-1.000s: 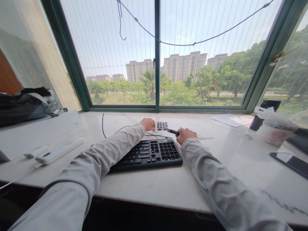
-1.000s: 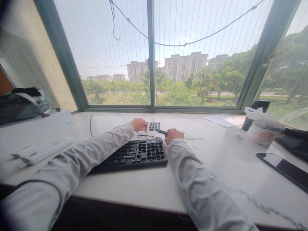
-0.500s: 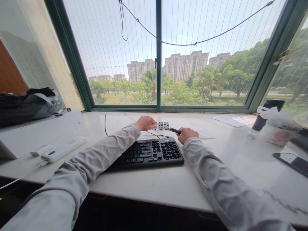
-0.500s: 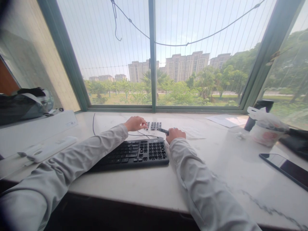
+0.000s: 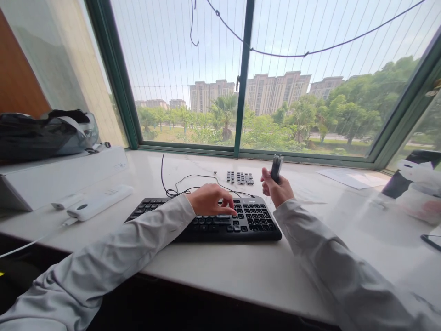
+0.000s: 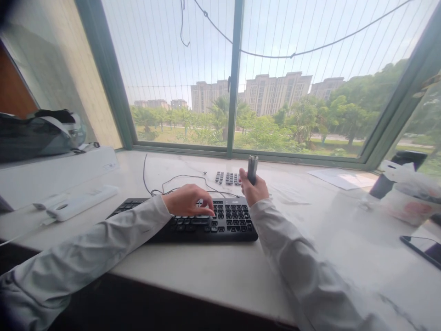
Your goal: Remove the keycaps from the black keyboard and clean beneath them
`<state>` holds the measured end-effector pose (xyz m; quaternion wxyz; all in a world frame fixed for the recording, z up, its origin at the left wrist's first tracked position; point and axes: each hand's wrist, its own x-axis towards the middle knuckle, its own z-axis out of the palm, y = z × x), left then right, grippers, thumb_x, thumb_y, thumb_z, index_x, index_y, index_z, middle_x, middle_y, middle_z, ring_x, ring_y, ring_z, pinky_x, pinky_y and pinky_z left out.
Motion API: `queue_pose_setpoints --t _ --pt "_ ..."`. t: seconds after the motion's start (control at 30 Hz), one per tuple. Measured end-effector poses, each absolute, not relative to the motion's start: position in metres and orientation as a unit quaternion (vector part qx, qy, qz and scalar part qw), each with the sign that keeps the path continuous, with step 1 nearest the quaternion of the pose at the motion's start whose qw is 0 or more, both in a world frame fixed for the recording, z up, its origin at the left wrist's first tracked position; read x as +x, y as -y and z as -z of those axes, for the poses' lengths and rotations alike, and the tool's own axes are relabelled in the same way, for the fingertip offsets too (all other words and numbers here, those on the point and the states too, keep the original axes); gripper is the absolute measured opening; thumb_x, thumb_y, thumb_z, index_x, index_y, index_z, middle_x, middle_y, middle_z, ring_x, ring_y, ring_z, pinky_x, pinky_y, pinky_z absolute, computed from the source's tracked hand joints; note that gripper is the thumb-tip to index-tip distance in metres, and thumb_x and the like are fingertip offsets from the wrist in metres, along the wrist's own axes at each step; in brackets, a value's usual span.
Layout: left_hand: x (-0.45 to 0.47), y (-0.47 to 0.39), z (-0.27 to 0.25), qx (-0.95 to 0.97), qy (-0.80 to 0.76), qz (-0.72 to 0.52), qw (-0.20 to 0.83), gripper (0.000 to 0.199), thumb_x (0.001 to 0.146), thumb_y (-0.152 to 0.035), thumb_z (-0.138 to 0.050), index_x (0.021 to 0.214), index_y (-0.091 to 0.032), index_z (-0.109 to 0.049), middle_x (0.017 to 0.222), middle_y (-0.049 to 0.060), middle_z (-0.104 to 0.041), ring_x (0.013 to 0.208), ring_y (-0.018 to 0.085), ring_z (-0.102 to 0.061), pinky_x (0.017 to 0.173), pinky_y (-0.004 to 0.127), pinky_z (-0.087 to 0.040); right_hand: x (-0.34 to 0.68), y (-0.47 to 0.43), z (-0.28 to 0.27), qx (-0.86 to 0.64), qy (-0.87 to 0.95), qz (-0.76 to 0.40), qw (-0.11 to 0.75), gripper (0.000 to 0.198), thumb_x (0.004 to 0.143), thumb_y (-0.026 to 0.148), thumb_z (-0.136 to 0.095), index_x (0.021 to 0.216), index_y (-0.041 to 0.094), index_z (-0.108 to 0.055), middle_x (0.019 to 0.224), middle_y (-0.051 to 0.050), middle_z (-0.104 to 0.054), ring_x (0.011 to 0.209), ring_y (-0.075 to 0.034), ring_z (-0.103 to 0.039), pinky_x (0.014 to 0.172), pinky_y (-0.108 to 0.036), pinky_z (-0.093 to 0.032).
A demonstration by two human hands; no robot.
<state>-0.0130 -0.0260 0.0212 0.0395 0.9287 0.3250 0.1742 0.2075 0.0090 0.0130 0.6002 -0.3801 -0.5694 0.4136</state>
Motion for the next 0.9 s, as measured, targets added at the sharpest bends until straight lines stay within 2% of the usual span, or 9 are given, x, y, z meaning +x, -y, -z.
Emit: queue_pose_setpoints --t 0.07,0.2,0.3,0.5,0.7,0.9 --pt "-0.013 0.029 -0.016 0.93 -0.321 -0.173 0.04 0.037 0.076 -0.056 -0.062 0.079 -0.02 -0.071 0.063 -0.002 -0.063 0.058 0.008 -0.056 0.058 0.019 -0.035 0.194 0.002 -0.012 -0.309 0.524 -0.508 0.61 0.046 0.062 0.058 -0.072 0.061 0.019 -0.048 0.047 0.008 -0.032 0.041 -0.006 -0.025 0.04 -0.022 -0.023" --pt "-0.009 0.035 -0.008 0.929 -0.327 -0.17 0.034 0.042 0.069 -0.062 -0.064 0.076 -0.021 -0.069 0.055 -0.005 -0.058 0.052 0.008 -0.053 0.055 0.019 -0.033 0.172 0.028 -0.007 -0.255 0.47 -0.616 0.579 0.048 0.06 0.055 -0.076 0.059 0.019 -0.044 0.049 0.007 -0.034 0.043 -0.005 -0.03 0.043 -0.021 -0.032" --pt "-0.006 0.038 -0.006 0.921 -0.34 -0.19 0.031 0.043 0.068 -0.063 -0.065 0.078 -0.022 -0.07 0.056 -0.005 -0.058 0.053 0.009 -0.054 0.054 0.019 -0.033 0.161 0.043 -0.001 -0.247 0.456 -0.632 0.576 0.049 0.062 0.057 -0.074 0.057 0.019 -0.043 0.047 0.007 -0.034 0.042 -0.006 -0.032 0.044 -0.022 -0.035" --pt "-0.007 0.036 -0.005 0.919 -0.315 -0.231 0.047 0.028 0.079 -0.047 -0.062 0.082 -0.02 -0.072 0.058 -0.003 -0.062 0.054 0.008 -0.055 0.056 0.018 -0.034 0.154 0.049 0.005 -0.266 0.461 -0.632 0.563 0.05 0.061 0.058 -0.073 0.057 0.019 -0.043 0.047 0.006 -0.036 0.042 -0.006 -0.036 0.039 -0.021 -0.03" --pt "-0.006 0.036 -0.002 0.925 -0.294 -0.23 0.065 0.026 0.082 -0.042 -0.06 0.084 -0.019 -0.073 0.059 -0.001 -0.062 0.052 0.007 -0.052 0.055 0.017 -0.035 0.157 0.046 0.007 -0.253 0.439 -0.642 0.576 0.047 0.062 0.055 -0.074 0.064 0.02 -0.044 0.05 0.007 -0.04 0.045 -0.008 -0.04 0.044 -0.023 -0.037" --pt "-0.008 0.036 -0.004 0.938 -0.255 -0.2 0.125 0.026 0.082 -0.038 -0.06 0.082 -0.016 -0.073 0.056 -0.002 -0.059 0.048 0.005 -0.047 0.051 0.016 -0.034 0.153 0.048 0.015 -0.255 0.435 -0.644 0.575 0.044 0.065 0.051 -0.073 0.066 0.02 -0.042 0.05 0.007 -0.041 0.044 -0.008 -0.04 0.043 -0.022 -0.036"
